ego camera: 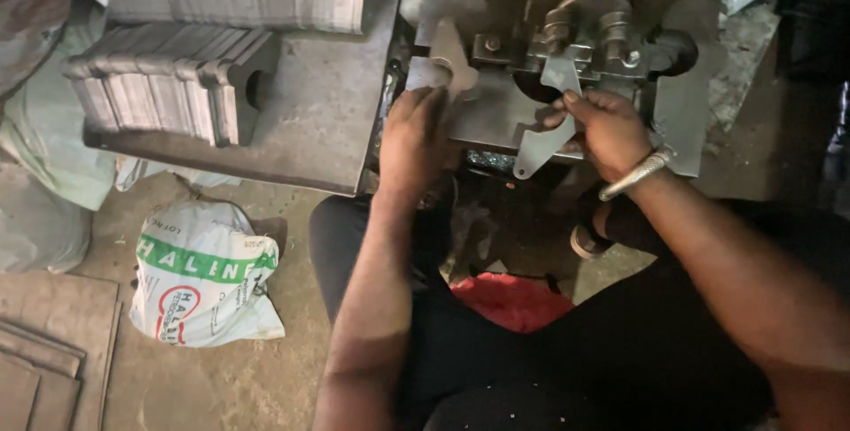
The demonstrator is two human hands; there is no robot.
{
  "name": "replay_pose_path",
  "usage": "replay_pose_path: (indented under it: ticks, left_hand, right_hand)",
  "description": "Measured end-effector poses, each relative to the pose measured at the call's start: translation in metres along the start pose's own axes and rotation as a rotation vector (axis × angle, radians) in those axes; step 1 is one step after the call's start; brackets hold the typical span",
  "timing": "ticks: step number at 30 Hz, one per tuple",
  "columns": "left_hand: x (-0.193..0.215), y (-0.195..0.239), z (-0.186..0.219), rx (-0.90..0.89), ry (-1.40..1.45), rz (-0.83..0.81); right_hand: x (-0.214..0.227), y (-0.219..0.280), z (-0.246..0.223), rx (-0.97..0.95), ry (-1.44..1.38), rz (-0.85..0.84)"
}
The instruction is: Manually feeding metal plates into a stamping press and stacking the finished parts.
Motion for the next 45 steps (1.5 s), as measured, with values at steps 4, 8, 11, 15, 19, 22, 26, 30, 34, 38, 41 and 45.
replay_pose_path:
  ticks: [4, 8, 11, 15, 19, 22, 26, 30, 34, 38, 41, 45]
  left_hand:
    - [0.011, -0.002, 0.023, 0.068, 0.085, -0.059]
    - [0.017, -0.004, 0.058, -0.14, 0.199, -0.137]
    - [-0.001, -0.004, 0.074, -0.181, 0.365, -0.286]
    - [-0.048, 0.01, 0.072, -0.24, 0.288, -0.26]
    - [-0.075, 0.015, 0.083, -0.196, 0.19, -0.187]
    - [-0.086, 0.017, 0.088, -0.178, 0.149, -0.155]
    - [-0.095, 0.017, 0.083, -0.256, 0.017, -0.161]
    - [-0.096, 0.016, 0.086, -0.359, -0.165, -0.207]
    - [-0.09, 0.019, 0.086, -0.214, 0.079, -0.217]
    - [-0.085, 0.014, 0.084, -0.182, 0.103, -0.181]
    - [-0.084, 0.015, 0.084, -0.283, 0.063, -0.122]
    - [-0.084, 0.015, 0.083, -0.243, 0.072, -0.173]
  right_hand:
    - [-0.007, 0.005, -0.003, 0.054, -0.089, -0.059]
    - [0.004, 0.01, -0.001, 0.078, -0.1, -0.041]
    - [0.01, 0.031, -0.008, 0.058, 0.07, 0.044]
    - [0.021, 0.09, -0.045, 0.055, 0.533, 0.226]
    - [0.068, 0.101, -0.063, 0.274, 0.661, 0.468]
    - [0.109, 0.08, -0.071, 0.198, 0.445, 0.532]
    - [0.148, 0.03, -0.071, 0.326, 0.58, 0.536]
    - [0.143, 0.012, -0.072, 0.356, 0.896, 0.564]
    - [0.105, 0.04, -0.077, 0.504, 1.13, 0.746]
    - [0.056, 0.069, -0.071, 0.948, 1.308, 0.85]
    - [0.028, 0.08, -0.048, 0.837, 1.065, 0.405]
    - [-0.024, 0.084, -0.045, 0.808, 1.264, 0.176]
Point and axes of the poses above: each hand's wrist, its own y-axis away from the middle knuckle, its own x-axis out of the back of the hand, z = x × y, the point moved 3 cm from there along -y, towards the middle knuckle, and after that the axes turned 5 degrees about -z, right-handed, at the moved point
